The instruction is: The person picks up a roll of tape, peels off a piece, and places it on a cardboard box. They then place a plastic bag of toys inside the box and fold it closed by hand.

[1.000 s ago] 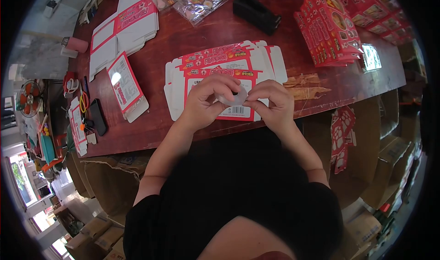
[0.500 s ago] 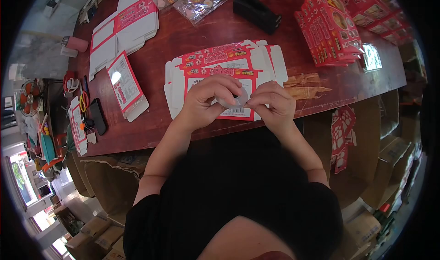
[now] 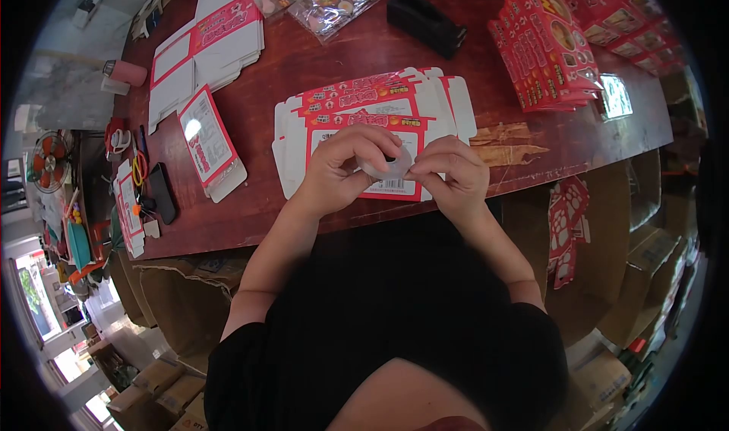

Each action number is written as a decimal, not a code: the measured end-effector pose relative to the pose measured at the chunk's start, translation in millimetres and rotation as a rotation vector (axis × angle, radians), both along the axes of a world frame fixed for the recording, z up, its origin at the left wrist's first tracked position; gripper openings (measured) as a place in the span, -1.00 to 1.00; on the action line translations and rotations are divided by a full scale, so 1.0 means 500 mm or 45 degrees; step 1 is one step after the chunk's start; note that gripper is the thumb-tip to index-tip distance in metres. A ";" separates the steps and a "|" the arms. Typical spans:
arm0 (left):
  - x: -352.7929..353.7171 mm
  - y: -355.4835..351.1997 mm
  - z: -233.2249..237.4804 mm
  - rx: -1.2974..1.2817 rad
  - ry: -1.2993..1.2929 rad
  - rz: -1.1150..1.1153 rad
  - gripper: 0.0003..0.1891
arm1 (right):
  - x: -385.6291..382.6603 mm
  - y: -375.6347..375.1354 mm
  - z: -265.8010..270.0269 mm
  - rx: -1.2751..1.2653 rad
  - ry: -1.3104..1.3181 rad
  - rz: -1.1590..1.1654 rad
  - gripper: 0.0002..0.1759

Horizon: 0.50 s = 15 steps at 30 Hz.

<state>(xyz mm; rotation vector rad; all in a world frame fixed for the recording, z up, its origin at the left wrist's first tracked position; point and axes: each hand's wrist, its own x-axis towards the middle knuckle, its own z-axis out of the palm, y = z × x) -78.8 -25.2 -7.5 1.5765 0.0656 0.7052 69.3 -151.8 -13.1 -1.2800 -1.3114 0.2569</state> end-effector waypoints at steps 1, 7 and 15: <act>0.000 0.000 -0.003 -0.012 0.002 0.001 -0.62 | 0.000 0.000 0.000 -0.007 -0.008 0.002 -0.78; -0.001 0.003 -0.010 -0.101 0.008 -0.071 -0.68 | -0.003 0.001 0.000 0.025 0.022 0.000 -0.74; 0.013 -0.020 -0.036 -0.874 -0.201 -0.257 -0.71 | -0.005 0.012 0.008 -0.013 0.116 0.001 -0.63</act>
